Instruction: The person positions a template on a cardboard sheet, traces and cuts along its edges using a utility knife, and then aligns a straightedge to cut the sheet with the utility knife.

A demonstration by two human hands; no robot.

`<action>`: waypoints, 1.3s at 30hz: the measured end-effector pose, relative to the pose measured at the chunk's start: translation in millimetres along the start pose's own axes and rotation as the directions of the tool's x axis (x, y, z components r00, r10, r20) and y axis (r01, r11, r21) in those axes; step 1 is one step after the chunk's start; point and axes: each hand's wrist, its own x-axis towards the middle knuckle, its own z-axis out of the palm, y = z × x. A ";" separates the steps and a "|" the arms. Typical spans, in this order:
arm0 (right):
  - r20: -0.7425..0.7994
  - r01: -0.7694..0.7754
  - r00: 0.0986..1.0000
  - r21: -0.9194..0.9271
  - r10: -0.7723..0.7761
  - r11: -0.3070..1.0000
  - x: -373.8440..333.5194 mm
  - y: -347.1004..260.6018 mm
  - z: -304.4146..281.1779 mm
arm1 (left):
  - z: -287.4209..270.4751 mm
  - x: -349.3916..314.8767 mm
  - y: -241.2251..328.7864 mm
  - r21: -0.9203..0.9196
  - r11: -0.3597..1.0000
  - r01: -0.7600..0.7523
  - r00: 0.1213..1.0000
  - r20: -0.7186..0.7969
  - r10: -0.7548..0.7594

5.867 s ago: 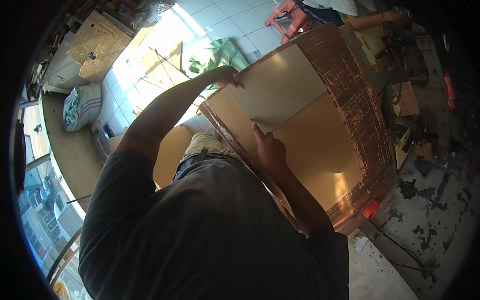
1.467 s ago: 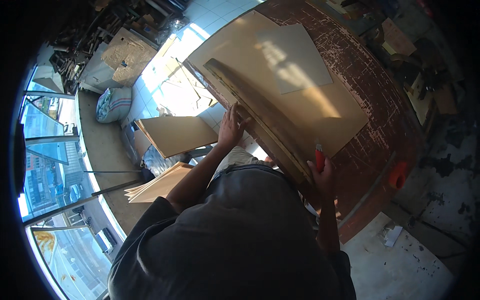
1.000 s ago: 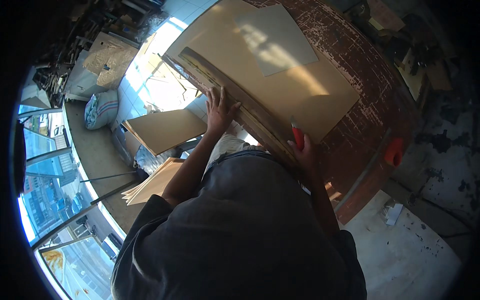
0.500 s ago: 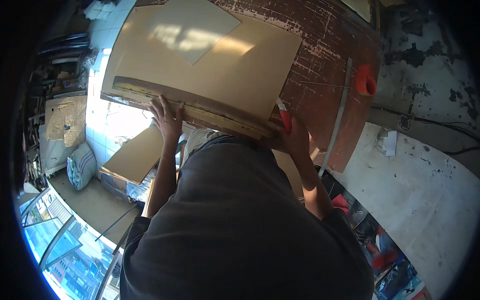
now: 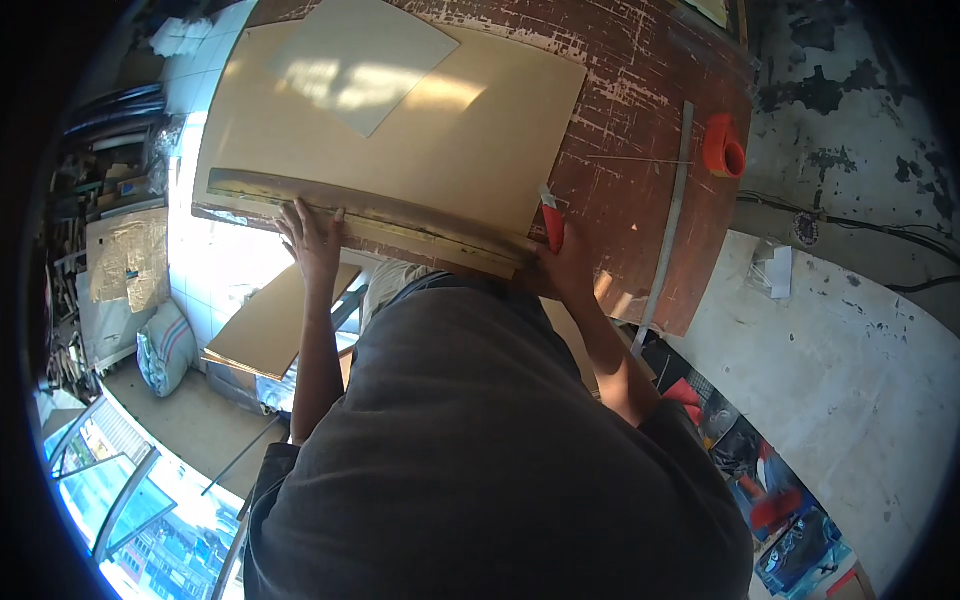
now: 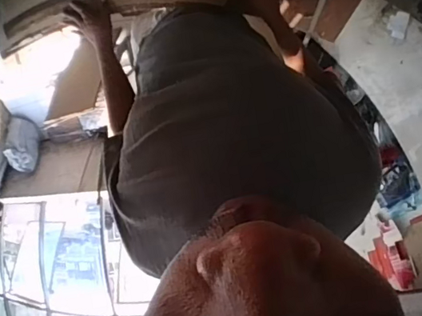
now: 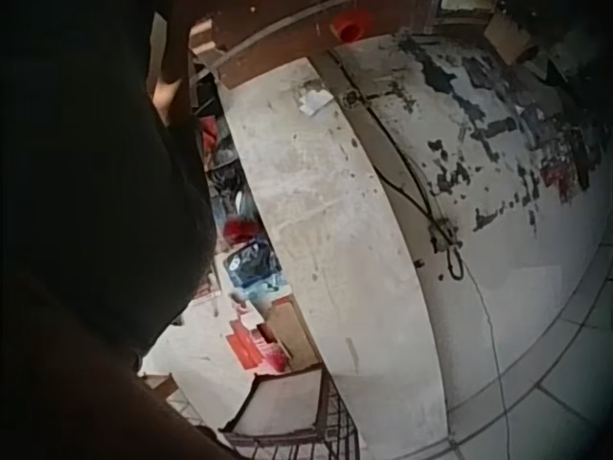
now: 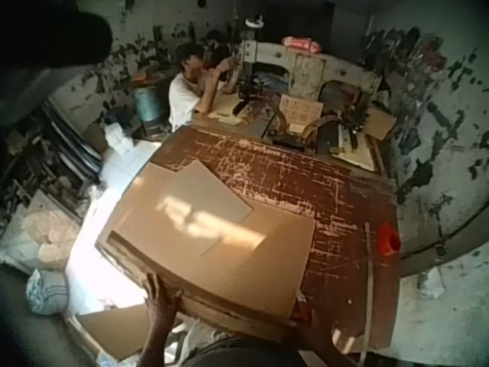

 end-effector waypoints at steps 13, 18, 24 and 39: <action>0.191 -0.154 0.973 0.101 0.133 0.983 13.7 -6.2 7.1 | 1.7 15.3 -17.2 0.002 0.999 0.040 0.999 0.024 -0.040; 0.193 -0.098 0.977 0.003 0.096 0.995 16.2 -12.8 2.2 | 0.1 14.8 -15.7 -0.018 0.998 0.057 0.998 0.039 -0.056; 0.196 -0.118 0.974 0.024 0.111 0.993 15.2 -21.1 0.2 | 3.4 15.0 -18.6 -0.028 0.998 0.058 0.997 0.044 -0.057; 0.141 0.076 0.988 -0.039 -0.070 0.996 18.2 -18.5 5.3 | 0.2 14.1 -14.0 -0.013 0.995 0.094 0.995 0.037 -0.094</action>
